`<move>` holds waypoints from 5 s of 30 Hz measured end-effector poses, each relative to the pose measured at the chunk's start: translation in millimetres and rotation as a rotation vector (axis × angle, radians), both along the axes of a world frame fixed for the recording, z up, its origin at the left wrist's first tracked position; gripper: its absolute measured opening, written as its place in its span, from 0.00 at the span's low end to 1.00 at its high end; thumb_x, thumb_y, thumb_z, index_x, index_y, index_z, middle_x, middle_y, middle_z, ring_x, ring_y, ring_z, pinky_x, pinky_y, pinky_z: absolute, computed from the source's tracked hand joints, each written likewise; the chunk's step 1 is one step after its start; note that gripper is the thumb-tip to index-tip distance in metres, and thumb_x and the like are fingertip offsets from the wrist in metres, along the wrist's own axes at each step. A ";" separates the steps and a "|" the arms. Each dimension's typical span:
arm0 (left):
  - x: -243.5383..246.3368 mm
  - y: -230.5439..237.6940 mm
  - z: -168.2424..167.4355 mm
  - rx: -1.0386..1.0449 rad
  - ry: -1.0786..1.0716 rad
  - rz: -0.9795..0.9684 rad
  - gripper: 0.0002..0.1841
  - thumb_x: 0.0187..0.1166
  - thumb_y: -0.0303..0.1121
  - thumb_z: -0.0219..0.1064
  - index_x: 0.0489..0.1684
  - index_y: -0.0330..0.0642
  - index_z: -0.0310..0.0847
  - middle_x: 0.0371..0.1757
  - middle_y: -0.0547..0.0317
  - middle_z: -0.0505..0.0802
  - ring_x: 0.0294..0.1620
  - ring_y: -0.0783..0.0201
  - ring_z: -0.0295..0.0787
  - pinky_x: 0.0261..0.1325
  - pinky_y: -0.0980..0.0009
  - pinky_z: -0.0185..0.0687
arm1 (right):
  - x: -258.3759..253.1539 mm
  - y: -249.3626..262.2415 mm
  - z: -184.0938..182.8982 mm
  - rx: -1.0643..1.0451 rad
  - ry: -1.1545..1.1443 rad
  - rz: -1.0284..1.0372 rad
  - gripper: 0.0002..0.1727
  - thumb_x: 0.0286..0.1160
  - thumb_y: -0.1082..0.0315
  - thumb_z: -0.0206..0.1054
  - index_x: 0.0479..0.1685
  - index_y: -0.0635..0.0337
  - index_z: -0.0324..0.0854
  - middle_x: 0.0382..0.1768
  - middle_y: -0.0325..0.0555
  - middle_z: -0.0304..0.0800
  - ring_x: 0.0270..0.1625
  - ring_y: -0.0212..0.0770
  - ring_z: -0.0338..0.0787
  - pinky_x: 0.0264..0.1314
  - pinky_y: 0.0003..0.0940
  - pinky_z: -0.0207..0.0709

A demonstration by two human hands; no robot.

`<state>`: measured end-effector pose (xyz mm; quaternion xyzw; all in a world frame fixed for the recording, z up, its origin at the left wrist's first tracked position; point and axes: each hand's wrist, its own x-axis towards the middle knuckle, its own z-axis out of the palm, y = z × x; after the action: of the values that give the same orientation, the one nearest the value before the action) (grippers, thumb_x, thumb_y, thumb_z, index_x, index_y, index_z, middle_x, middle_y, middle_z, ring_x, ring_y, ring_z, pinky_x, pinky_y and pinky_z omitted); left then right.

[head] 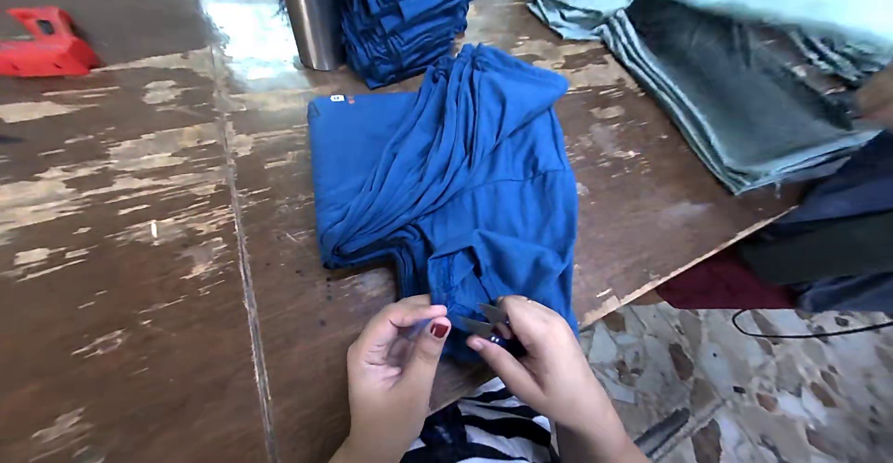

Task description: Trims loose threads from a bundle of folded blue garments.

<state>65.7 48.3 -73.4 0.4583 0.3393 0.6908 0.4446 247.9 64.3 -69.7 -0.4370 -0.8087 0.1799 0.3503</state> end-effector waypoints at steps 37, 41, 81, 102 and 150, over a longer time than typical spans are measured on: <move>-1.1 1.5 -1.7 -0.001 0.256 0.076 0.10 0.76 0.21 0.68 0.50 0.39 0.77 0.48 0.70 0.92 0.50 0.81 0.90 0.57 0.81 0.88 | -28.8 52.9 25.5 0.282 0.056 0.018 0.01 0.73 0.72 0.67 0.36 0.58 0.84 0.44 0.41 0.95 0.43 0.32 0.86 0.46 0.27 0.77; -2.6 1.0 -5.0 0.012 0.256 0.065 0.09 0.77 0.21 0.68 0.50 0.39 0.77 0.48 0.70 0.92 0.50 0.81 0.90 0.57 0.82 0.87 | -20.6 51.5 25.6 0.273 0.260 0.052 0.05 0.74 0.73 0.69 0.35 0.57 0.77 0.40 0.40 0.93 0.43 0.30 0.88 0.47 0.25 0.79; -48.5 -1.9 5.3 0.120 0.675 -0.055 0.04 0.79 0.28 0.68 0.35 0.42 0.79 0.41 0.62 0.94 0.48 0.76 0.93 0.53 0.82 0.89 | -0.3 19.1 -4.9 0.210 -0.403 0.030 0.33 0.90 0.38 0.44 0.27 0.53 0.79 0.23 0.42 0.80 0.32 0.49 0.81 0.32 0.42 0.71; -24.6 33.9 55.7 -0.104 0.087 -0.096 0.23 0.92 0.34 0.46 0.84 0.59 0.71 0.74 0.70 0.86 0.66 0.71 0.86 0.67 0.69 0.84 | 45.2 17.4 11.3 -0.035 0.696 0.198 0.19 0.86 0.40 0.56 0.38 0.42 0.78 0.31 0.23 0.78 0.38 0.20 0.78 0.48 0.17 0.70; -8.8 -16.4 -5.5 0.154 0.218 0.055 0.05 0.77 0.34 0.75 0.46 0.50 0.89 0.52 0.72 0.95 0.52 0.78 0.92 0.54 0.83 0.89 | -17.3 -14.1 -5.2 0.068 0.013 0.026 0.22 0.87 0.47 0.57 0.32 0.55 0.78 0.39 0.44 0.84 0.43 0.39 0.81 0.48 0.36 0.70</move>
<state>56.8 31.9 -78.9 0.5541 0.3441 0.6727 0.3495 230.6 50.2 -74.9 -0.4132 -0.8176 0.1596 0.3679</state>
